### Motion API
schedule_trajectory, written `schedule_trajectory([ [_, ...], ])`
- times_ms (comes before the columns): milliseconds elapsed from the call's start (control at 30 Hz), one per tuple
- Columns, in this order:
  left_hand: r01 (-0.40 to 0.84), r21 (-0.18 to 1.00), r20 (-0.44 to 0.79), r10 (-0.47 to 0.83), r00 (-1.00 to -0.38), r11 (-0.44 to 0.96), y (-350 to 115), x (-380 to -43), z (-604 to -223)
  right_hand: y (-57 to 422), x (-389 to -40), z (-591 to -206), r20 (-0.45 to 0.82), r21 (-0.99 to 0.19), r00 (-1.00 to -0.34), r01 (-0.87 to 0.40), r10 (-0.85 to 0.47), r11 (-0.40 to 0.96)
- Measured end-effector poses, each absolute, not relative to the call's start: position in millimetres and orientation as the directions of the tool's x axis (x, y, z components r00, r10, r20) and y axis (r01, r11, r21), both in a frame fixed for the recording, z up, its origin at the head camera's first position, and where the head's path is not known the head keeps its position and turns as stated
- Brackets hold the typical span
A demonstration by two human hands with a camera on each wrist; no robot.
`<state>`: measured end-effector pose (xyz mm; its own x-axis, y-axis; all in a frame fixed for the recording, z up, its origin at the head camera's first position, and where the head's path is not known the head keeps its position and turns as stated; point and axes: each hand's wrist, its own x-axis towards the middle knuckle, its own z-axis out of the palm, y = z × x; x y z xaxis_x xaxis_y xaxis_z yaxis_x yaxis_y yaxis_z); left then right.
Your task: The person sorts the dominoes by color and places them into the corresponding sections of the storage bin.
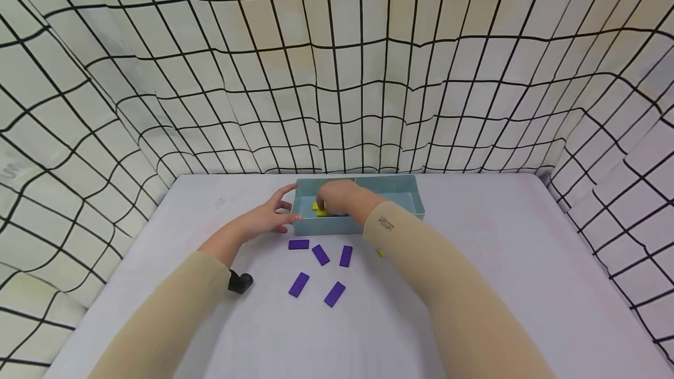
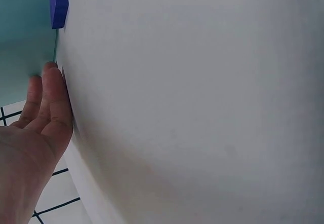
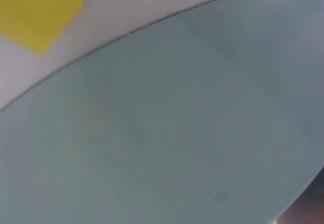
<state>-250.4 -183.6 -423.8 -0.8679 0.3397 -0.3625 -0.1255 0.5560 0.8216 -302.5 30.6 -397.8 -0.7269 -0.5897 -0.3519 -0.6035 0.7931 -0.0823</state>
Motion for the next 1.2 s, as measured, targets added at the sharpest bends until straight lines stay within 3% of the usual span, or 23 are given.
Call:
schedule_trajectory([
  [333,-0.125,0.816,-0.367,0.34,-0.866,0.564,-180.5,-250.6,-423.8,31.4,-303.4,-396.2,-0.368,-0.047,-0.73,-0.604,-0.576,0.796],
  [1200,-0.149,0.82,-0.377,0.326,-0.867,0.553,-180.4,-248.6,-420.9,50.8,-294.0,-372.7,-0.243,-0.24,-0.736,-0.585,-0.632,0.774],
])
